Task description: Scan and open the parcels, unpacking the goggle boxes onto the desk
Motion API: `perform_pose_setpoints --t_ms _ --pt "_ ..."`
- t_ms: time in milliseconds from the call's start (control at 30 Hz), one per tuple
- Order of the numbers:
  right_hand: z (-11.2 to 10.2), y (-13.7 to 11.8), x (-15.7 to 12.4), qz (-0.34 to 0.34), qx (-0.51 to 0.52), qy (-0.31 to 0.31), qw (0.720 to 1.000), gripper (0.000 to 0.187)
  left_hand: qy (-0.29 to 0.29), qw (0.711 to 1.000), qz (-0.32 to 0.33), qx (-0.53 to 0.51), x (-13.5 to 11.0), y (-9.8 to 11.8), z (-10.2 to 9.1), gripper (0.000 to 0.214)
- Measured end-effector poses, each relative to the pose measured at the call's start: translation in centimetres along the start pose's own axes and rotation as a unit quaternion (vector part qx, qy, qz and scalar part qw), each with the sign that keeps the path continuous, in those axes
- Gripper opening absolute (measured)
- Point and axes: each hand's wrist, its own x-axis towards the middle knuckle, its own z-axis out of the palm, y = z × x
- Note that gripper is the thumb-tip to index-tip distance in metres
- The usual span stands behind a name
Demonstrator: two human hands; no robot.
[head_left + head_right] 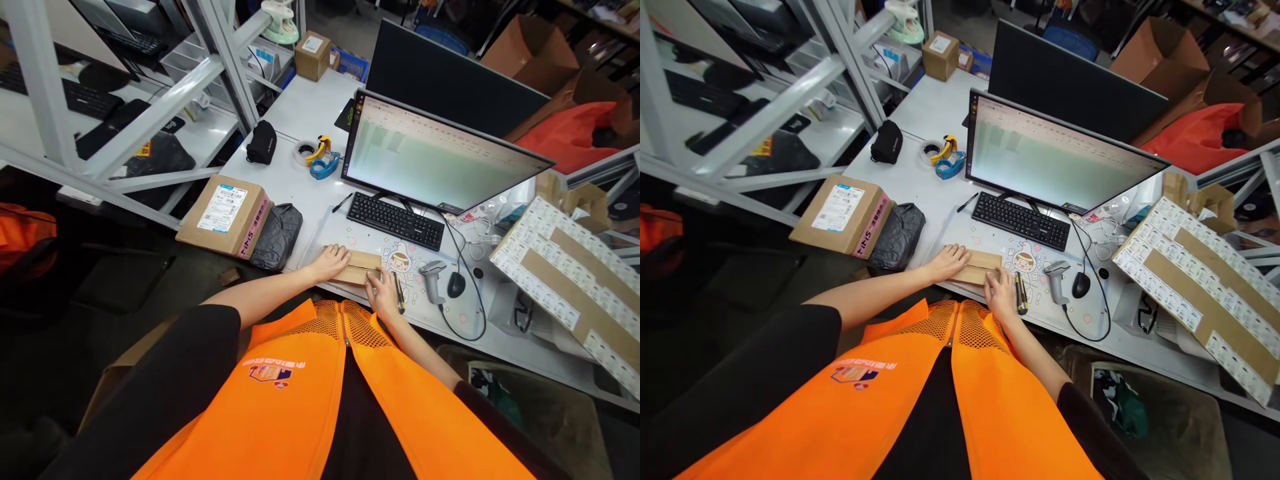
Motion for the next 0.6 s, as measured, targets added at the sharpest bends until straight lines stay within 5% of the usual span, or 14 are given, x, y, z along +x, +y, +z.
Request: perform_pose_setpoints --t_ms 233,467,600 --pt "-0.3 -0.1 0.0 -0.017 -0.054 -0.030 0.998 0.037 -0.033 0.999 0.021 0.032 0.7 -0.9 -1.2 0.048" --pt "-1.1 -0.6 0.7 -0.038 -0.057 -0.081 0.994 0.031 -0.044 0.992 -0.112 0.028 4.9 -2.5 -3.8 0.042" --pt "-2.7 -1.6 2.0 -0.006 -0.092 -0.123 0.988 0.046 -0.045 0.987 -0.153 0.012 6.2 -2.8 -3.6 0.042"
